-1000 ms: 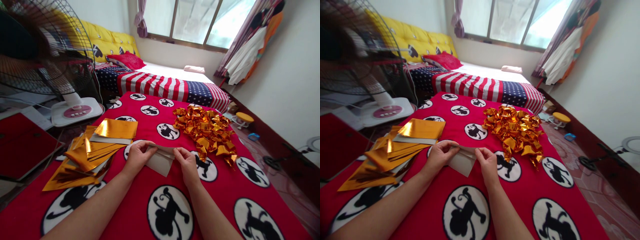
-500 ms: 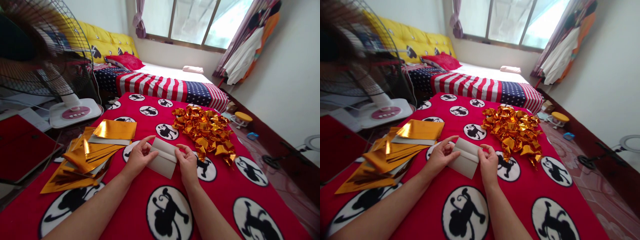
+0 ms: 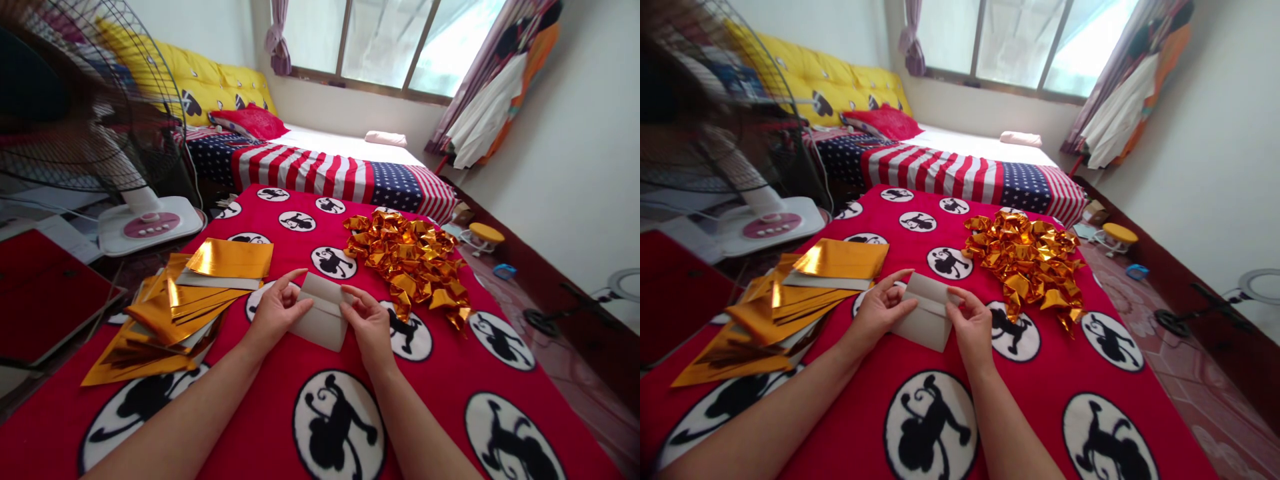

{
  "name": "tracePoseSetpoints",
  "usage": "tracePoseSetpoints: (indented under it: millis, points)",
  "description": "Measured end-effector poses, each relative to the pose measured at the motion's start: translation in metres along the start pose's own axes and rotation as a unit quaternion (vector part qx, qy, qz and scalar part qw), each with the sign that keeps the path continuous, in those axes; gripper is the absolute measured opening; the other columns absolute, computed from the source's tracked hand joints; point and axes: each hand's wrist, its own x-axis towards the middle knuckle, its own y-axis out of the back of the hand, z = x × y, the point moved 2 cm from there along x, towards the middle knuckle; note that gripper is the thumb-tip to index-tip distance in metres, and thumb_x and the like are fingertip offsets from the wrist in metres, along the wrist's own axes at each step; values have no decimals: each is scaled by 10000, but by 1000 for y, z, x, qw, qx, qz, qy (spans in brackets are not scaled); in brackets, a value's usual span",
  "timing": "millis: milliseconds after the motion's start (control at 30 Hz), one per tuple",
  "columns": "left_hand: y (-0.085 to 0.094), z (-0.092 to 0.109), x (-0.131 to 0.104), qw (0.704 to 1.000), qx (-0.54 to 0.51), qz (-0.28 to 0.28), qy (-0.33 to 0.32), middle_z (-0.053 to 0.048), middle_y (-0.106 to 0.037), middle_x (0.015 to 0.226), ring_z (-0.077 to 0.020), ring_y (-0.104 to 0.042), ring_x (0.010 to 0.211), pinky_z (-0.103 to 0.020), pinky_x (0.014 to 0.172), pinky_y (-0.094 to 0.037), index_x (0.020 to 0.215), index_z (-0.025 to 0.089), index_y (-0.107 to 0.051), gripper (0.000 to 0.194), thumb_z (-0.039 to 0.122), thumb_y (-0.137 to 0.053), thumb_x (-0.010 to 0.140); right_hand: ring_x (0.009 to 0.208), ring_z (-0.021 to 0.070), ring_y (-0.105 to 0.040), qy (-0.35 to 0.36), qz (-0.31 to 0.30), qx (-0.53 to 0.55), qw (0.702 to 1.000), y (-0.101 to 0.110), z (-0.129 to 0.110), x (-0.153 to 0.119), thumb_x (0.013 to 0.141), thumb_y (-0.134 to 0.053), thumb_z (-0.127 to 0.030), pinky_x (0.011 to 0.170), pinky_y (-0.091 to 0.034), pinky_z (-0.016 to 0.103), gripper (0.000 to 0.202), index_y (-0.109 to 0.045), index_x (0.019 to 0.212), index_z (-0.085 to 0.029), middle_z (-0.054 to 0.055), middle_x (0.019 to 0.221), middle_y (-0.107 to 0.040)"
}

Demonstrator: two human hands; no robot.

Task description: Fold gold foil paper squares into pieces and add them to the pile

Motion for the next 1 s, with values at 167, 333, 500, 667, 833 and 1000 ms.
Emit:
tracePoseSetpoints:
  millis: [167,333,500,667,833,1000]
  points:
    - [-1,2,-1,1000,12,-3,6,51,-577,674,-99,-575,624,-193,607,-437,1352,221,-465,707,324,-742,709,761,167,-637,-8,12,12,1000,-1,0,0,692,-735,-273,683,-480,265,393,-664,1073,-211,7,795,-698]
    - [-1,4,-1,1000,25,2,5,69,-517,641,-82,-536,594,-172,571,-404,1339,207,-480,698,316,-742,702,754,164,-644,-8,10,14,1000,-2,-2,-1,698,-723,-265,689,-487,267,391,-646,1075,-196,11,797,-701]
    - [-2,6,-1,1000,29,-1,7,65,-515,650,-85,-532,602,-173,572,-406,1358,202,-463,718,321,-737,705,747,176,-653,-10,21,-5,1000,-1,-3,-2,698,-722,-279,698,-496,284,386,-634,1063,-189,19,806,-702]
    - [-2,4,-1,1000,20,-12,7,65,-509,650,-73,-513,592,-167,566,-398,1352,215,-489,681,326,-723,723,743,171,-647,-15,26,-5,1000,1,-2,0,681,-733,-274,704,-489,281,426,-598,1073,-177,12,775,-687]
    - [-2,3,-1,1000,16,-9,1,67,-510,654,-65,-498,590,-167,574,-395,1384,226,-466,721,322,-723,717,593,111,-570,-18,28,8,999,2,-2,2,692,-718,-270,591,-428,219,444,-554,1097,-189,-66,632,-583]
    - [-1,2,-2,999,28,-38,-7,29,-607,760,-99,-573,679,-202,650,-452,1408,238,-436,786,296,-754,691,536,103,-514,-21,35,-17,999,4,-1,4,703,-706,-309,527,-367,208,427,-555,1083,-184,-72,599,-557]
